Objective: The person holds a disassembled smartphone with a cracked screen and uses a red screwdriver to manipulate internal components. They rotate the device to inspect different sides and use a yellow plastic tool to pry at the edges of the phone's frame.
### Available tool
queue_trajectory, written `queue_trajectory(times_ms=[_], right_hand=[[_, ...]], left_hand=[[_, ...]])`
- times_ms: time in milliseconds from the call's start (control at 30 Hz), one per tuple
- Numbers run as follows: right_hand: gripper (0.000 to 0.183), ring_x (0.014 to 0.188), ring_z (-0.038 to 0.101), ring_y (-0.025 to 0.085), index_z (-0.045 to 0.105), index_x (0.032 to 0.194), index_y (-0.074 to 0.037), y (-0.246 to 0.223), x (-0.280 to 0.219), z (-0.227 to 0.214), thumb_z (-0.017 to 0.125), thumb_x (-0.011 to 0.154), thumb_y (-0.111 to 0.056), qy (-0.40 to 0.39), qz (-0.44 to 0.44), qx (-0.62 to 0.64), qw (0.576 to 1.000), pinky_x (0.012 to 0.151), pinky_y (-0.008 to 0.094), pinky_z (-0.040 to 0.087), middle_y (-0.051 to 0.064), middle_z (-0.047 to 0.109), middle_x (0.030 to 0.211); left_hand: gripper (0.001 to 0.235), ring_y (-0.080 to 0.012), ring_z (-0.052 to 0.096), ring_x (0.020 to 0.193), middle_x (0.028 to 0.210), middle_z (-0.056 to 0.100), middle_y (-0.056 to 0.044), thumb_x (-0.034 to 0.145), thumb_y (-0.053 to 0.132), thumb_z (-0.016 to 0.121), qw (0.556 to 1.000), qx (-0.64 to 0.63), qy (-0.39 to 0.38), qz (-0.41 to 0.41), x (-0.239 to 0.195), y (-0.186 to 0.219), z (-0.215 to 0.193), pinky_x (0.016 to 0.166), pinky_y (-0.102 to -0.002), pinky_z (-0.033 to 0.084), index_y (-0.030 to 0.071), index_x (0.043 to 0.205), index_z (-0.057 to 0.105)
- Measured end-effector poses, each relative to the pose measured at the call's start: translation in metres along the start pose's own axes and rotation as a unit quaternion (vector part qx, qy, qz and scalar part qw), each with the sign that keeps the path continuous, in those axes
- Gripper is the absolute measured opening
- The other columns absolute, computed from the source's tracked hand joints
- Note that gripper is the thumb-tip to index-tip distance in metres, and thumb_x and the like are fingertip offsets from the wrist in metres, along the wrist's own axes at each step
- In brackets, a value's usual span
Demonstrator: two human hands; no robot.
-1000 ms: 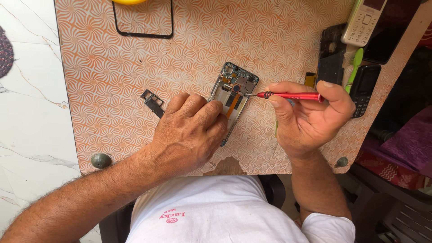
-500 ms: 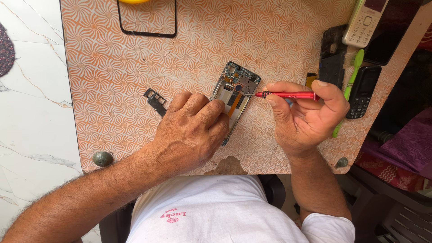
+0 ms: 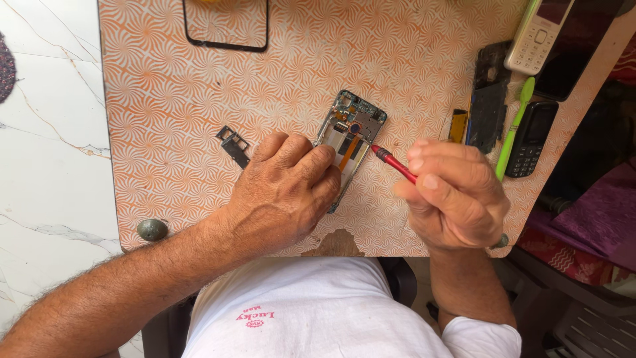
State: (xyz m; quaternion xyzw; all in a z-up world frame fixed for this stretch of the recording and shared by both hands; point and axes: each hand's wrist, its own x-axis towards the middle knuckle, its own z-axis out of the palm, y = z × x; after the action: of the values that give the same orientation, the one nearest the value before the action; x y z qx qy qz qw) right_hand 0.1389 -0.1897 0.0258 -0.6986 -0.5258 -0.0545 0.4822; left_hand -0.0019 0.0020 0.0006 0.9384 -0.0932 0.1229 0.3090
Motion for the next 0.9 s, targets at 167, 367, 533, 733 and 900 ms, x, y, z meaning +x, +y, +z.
queue_trajectory(times_ms=[167,367,533,733,900], right_hand=[[0.026,0.094,0.075,0.028,0.060,0.113,-0.006,-0.008,0.002,-0.007,0.079,0.096,-0.009,-0.055,-0.002,-0.026,0.998,0.081,0.038,0.070,0.013,0.068,0.101],[0.023,0.097,0.077,0.030,0.061,0.118,-0.005,-0.006,0.001,-0.004,0.073,0.099,-0.004,-0.059,0.004,-0.026,0.998,0.084,0.043,0.066,0.016,0.071,0.106],[0.024,0.092,0.069,0.025,0.065,0.114,-0.012,0.008,-0.001,0.001,0.073,0.092,-0.016,0.010,0.017,0.035,0.999,0.085,0.044,0.065,0.015,0.068,0.099],[0.017,0.093,0.073,0.022,0.067,0.114,-0.012,0.008,-0.003,0.000,0.072,0.098,-0.016,0.028,0.039,0.063,0.997,0.089,0.043,0.066,0.012,0.070,0.097],[0.020,0.096,0.071,0.022,0.069,0.106,-0.010,0.011,-0.004,0.001,0.079,0.091,-0.019,0.017,0.013,0.053,0.998,0.089,0.040,0.065,0.014,0.070,0.099]], left_hand=[[0.026,-0.0244,0.057,0.099,0.108,0.061,-0.009,0.082,0.023,0.067,1.000,0.017,-0.004,0.009,-0.001,0.000,-0.001,0.089,-0.042,0.045,0.006,0.101,0.074],[0.026,-0.0244,0.056,0.099,0.107,0.061,-0.008,0.082,0.024,0.066,1.000,0.027,-0.008,0.012,-0.002,-0.001,-0.001,0.089,-0.042,0.045,0.007,0.101,0.075],[0.025,-0.0240,0.056,0.099,0.107,0.062,-0.008,0.084,0.022,0.067,1.000,0.018,-0.009,0.013,-0.002,-0.002,0.000,0.088,-0.042,0.045,0.008,0.103,0.075],[0.025,-0.0243,0.056,0.097,0.105,0.061,-0.009,0.083,0.022,0.067,1.000,0.018,-0.014,0.016,-0.001,-0.003,-0.001,0.087,-0.041,0.045,0.007,0.101,0.074],[0.024,-0.0241,0.056,0.097,0.105,0.061,-0.008,0.082,0.022,0.068,1.000,0.022,-0.011,0.015,-0.002,-0.002,0.000,0.087,-0.041,0.045,0.007,0.100,0.074]])
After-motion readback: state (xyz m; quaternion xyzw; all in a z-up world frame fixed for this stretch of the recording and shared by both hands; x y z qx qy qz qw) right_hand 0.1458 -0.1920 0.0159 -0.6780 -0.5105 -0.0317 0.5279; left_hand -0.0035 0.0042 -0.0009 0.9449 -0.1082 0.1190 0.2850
